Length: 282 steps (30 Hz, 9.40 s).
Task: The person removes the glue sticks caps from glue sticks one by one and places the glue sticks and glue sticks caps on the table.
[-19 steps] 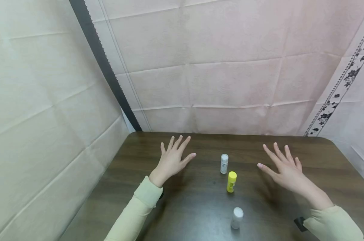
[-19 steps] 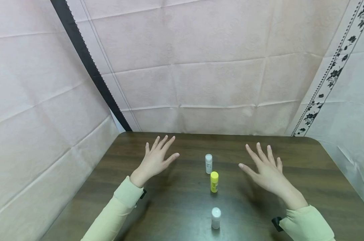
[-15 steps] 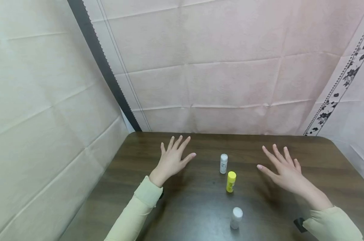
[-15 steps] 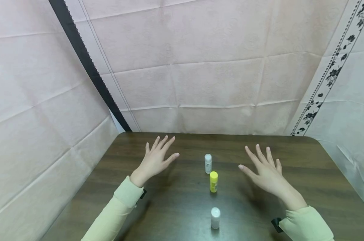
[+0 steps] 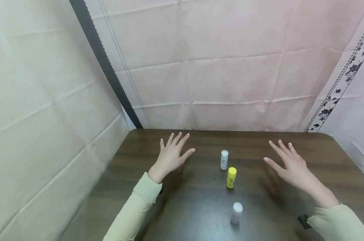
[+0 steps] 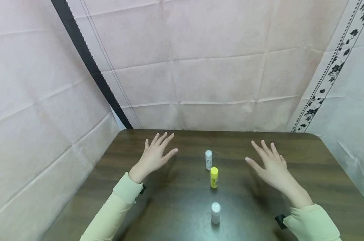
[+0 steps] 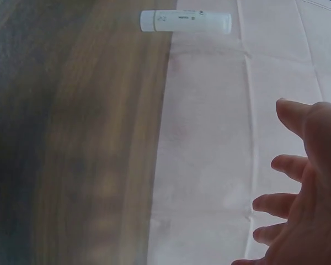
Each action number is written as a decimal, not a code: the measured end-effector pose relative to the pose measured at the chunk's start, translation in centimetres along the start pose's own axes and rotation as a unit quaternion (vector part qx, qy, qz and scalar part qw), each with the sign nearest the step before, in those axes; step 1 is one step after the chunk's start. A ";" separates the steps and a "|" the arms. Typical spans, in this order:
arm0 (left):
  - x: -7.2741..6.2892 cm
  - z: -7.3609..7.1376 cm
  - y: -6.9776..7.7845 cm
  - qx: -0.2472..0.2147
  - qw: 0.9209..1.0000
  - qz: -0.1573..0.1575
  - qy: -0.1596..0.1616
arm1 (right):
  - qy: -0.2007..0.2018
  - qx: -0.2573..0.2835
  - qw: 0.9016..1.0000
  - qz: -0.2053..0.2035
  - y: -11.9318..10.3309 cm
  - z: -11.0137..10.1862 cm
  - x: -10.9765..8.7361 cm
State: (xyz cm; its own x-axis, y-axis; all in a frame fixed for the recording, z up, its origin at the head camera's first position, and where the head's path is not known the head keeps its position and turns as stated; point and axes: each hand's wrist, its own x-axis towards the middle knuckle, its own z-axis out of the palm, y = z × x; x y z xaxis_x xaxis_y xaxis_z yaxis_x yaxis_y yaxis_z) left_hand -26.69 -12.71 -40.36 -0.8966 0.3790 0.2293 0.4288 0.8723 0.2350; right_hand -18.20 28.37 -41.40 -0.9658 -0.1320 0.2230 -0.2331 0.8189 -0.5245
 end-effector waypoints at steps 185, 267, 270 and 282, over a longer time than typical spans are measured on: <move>-1.2 -8.8 15.9 0.258 0.809 0.527 -0.027 | -0.092 0.138 0.967 -0.194 -9.5 2.4 -2.8; -1.2 -9.3 14.8 0.162 0.842 0.465 -0.219 | -0.135 0.176 0.916 -0.335 -9.9 4.5 -2.4; -1.0 -9.1 14.5 0.145 0.853 0.448 -0.226 | -0.122 0.169 0.922 -0.327 -10.0 4.5 -2.4; -0.9 -8.4 14.1 0.174 0.855 0.460 -0.163 | -0.107 0.165 0.936 -0.292 -9.9 4.7 -2.5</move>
State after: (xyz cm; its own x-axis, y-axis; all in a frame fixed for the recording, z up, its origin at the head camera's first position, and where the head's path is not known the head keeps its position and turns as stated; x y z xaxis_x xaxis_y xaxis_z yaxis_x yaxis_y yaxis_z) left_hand -18.90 -3.33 -29.28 -0.2054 0.9710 -0.1226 0.9612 0.1767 -0.2117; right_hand -14.04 17.96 -40.63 -0.6545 -0.6420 0.3994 -0.7170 0.3593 -0.5974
